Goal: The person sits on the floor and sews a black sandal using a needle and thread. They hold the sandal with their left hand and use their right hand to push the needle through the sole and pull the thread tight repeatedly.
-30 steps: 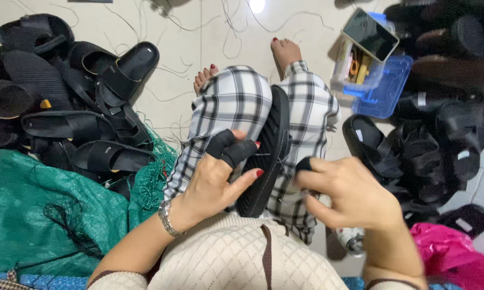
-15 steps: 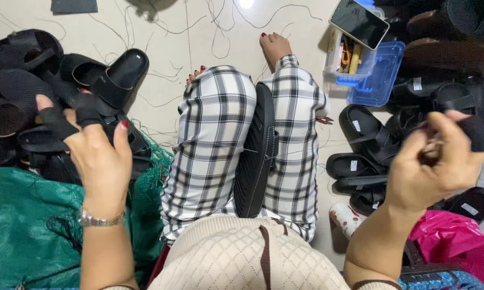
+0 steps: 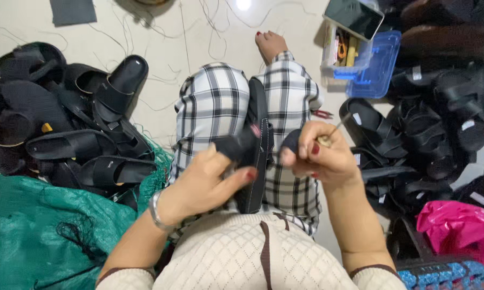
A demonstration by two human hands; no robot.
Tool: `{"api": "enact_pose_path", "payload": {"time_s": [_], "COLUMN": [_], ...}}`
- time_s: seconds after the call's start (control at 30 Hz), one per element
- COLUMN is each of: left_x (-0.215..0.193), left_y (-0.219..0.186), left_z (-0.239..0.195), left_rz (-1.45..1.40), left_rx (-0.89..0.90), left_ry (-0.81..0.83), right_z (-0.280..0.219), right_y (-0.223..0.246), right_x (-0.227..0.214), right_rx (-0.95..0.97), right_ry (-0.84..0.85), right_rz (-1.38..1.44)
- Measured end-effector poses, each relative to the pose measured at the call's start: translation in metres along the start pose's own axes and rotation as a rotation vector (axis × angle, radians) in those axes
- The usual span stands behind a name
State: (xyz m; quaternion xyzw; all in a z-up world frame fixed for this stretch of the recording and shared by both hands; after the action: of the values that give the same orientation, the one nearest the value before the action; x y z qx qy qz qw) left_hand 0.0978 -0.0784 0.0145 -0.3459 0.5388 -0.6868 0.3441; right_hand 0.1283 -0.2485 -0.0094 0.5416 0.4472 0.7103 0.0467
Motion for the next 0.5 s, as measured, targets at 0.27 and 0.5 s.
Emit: {"api": "enact_pose_path", "payload": {"time_s": [0.27, 0.5], "left_x": [0.015, 0.041], "left_y": [0.037, 0.035], "left_z": [-0.062, -0.062], "left_rz": [1.030, 0.905], "left_rx": [-0.095, -0.232], "left_ry": [-0.053, -0.144], "right_z": [0.003, 0.038], "right_y": [0.005, 0.010], "right_x": [-0.036, 0.043], "right_rx": [-0.168, 0.240], "right_ry": [-0.551, -0.510], "right_rz": [-0.995, -1.783]}}
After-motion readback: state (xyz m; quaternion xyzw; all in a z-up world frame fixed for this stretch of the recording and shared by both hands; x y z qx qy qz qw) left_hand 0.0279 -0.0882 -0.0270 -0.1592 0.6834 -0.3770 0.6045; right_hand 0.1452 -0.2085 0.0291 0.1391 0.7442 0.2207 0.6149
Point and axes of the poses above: each hand's wrist, its own z-axis towards the middle knuckle, its own x-axis out of the palm, y = z × x, the point moved 8 cm from there along z, towards the middle knuckle, and after that the axes turned 6 degrees about x, right-handed, at the moved point
